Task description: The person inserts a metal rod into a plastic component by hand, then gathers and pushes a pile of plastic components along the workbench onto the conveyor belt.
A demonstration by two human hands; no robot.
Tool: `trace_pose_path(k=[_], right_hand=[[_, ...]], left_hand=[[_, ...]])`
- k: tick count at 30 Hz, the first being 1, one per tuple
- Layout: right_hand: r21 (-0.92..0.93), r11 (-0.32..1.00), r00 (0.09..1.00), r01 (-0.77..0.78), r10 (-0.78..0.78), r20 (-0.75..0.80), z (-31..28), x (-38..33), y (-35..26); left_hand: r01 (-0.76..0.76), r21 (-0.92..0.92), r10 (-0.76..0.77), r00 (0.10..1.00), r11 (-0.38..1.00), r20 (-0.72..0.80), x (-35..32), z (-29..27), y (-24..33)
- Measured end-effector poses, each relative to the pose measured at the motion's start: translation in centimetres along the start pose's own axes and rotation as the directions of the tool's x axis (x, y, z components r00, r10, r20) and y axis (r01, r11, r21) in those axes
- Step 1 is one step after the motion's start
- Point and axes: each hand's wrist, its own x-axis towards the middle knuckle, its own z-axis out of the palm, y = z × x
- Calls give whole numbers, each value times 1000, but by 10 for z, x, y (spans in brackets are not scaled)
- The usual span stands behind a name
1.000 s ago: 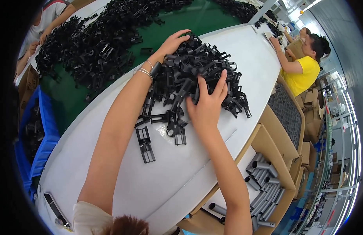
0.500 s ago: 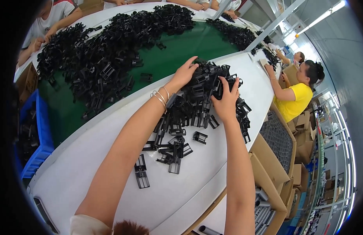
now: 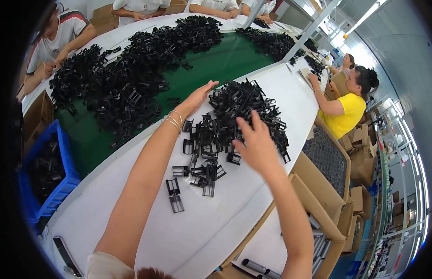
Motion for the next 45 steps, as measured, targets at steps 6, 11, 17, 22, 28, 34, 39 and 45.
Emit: trace_pose_path(k=[6, 11, 17, 22, 28, 34, 39, 45], right_hand=[[125, 882, 885, 454, -463, 48, 36, -92, -152], [83, 822, 825, 563, -566, 6, 78, -82, -137], [-138, 899, 902, 415, -426, -67, 80, -42, -83], [-180, 882, 884, 435, -456, -98, 84, -22, -59], [-226, 901, 905, 370, -405, -129, 87, -6, -49], [-283, 878, 894, 387, -432, -121, 88, 16, -23], [-357, 859, 888, 366, -437, -143, 101, 40, -4], [-304, 934, 958, 187, -242, -155, 93, 55, 14]], left_hand=[[-13, -102, 6, 998, 995, -68, -38, 4, 15], [75, -75, -79, 996, 994, -44, -72, -8, 16], [-6, 185, 7, 1000, 983, -6, -130, -23, 18], [-254, 716, 296, 953, 650, 70, -169, -16, 26], [-305, 692, 349, 934, 655, 82, -152, -15, 23], [-227, 597, 220, 972, 769, 85, -99, 6, 17], [-256, 592, 278, 959, 765, 55, -73, 4, 3], [-300, 624, 322, 943, 721, 81, -100, 8, 11]])
